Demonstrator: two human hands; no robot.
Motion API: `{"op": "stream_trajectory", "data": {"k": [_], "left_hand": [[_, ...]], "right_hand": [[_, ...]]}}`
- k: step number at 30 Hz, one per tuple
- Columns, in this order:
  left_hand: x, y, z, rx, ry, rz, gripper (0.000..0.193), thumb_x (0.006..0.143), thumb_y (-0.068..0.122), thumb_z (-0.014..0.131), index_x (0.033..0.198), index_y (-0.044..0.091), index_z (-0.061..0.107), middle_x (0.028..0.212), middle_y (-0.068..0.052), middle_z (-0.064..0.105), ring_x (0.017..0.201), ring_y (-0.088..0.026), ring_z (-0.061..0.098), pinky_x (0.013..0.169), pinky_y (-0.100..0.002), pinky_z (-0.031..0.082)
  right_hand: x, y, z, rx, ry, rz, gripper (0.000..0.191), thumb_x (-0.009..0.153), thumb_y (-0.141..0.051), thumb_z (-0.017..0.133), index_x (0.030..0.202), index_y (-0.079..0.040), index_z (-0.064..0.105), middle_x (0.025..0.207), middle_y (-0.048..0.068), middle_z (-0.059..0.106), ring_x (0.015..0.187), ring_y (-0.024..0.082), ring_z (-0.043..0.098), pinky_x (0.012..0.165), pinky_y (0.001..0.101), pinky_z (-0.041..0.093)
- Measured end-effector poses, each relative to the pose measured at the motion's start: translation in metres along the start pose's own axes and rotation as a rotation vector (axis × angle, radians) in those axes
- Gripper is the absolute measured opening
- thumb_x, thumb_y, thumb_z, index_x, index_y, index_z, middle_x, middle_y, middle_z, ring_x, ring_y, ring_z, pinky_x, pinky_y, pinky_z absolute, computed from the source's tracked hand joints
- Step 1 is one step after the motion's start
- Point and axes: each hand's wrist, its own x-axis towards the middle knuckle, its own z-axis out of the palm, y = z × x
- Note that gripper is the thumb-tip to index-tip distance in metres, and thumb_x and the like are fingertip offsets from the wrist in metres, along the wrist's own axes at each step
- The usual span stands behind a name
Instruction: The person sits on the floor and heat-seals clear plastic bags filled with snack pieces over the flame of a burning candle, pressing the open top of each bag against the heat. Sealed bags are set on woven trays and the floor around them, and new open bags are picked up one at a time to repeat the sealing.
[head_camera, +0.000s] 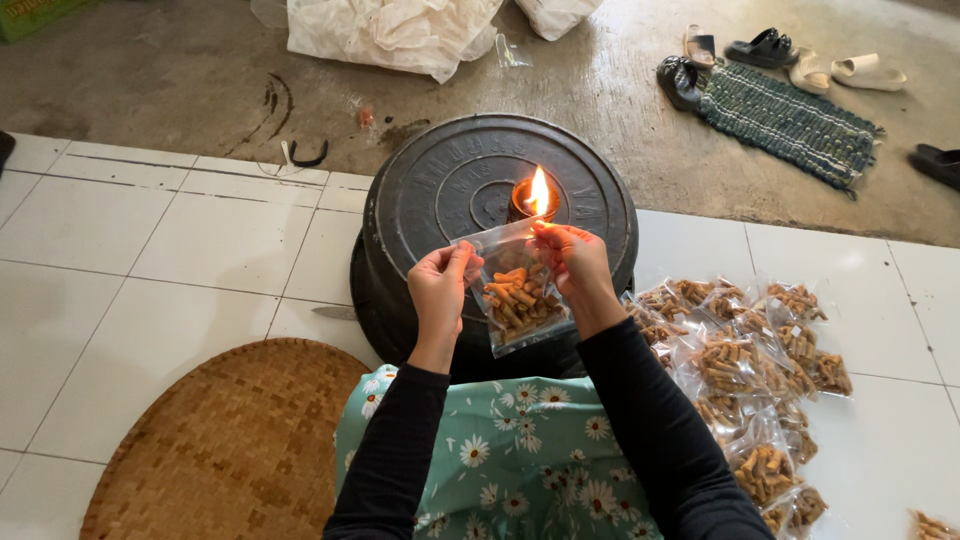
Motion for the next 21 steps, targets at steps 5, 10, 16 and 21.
{"op": "stream_trajectory", "data": {"k": [5, 10, 16, 21], "left_hand": [[-0.001, 0.001, 0.001, 0.003, 0.004, -0.012, 0.02, 0.095, 0.016, 0.072, 0.097, -0.004, 0.072, 0.083, -0.008, 0.073, 0.074, -0.013, 0.07, 0.068, -0.027, 0.059], [-0.001, 0.002, 0.002, -0.022, -0.01, -0.027, 0.019, 0.096, 0.014, 0.071, 0.096, -0.004, 0.072, 0.083, -0.009, 0.074, 0.073, -0.013, 0.07, 0.068, -0.026, 0.059], [-0.001, 0.0, 0.005, -0.051, -0.025, -0.017, 0.016, 0.095, 0.011, 0.07, 0.095, -0.005, 0.072, 0.082, -0.009, 0.074, 0.07, -0.012, 0.068, 0.067, -0.026, 0.058], [-0.001, -0.001, 0.008, -0.078, -0.033, -0.015, 0.014, 0.094, 0.009, 0.07, 0.095, -0.005, 0.072, 0.082, -0.01, 0.074, 0.07, -0.012, 0.068, 0.067, -0.026, 0.058]], "right_hand": [[-0.005, -0.004, 0.004, -0.019, 0.01, 0.0, 0.011, 0.09, 0.001, 0.071, 0.096, 0.01, 0.07, 0.085, 0.016, 0.073, 0.071, 0.021, 0.073, 0.059, 0.0239, 0.056], [-0.004, -0.005, 0.004, -0.002, 0.018, -0.006, 0.013, 0.088, 0.001, 0.072, 0.096, 0.011, 0.07, 0.086, 0.016, 0.073, 0.071, 0.023, 0.073, 0.064, 0.0279, 0.06], [0.007, -0.002, -0.006, -0.011, 0.024, -0.026, 0.013, 0.09, 0.001, 0.07, 0.097, 0.011, 0.07, 0.086, 0.017, 0.073, 0.07, 0.023, 0.073, 0.062, 0.0291, 0.06], [0.011, -0.004, -0.013, 0.007, -0.009, -0.033, 0.014, 0.091, 0.001, 0.069, 0.099, 0.012, 0.071, 0.085, 0.02, 0.073, 0.067, 0.023, 0.07, 0.057, 0.0283, 0.057]]}}
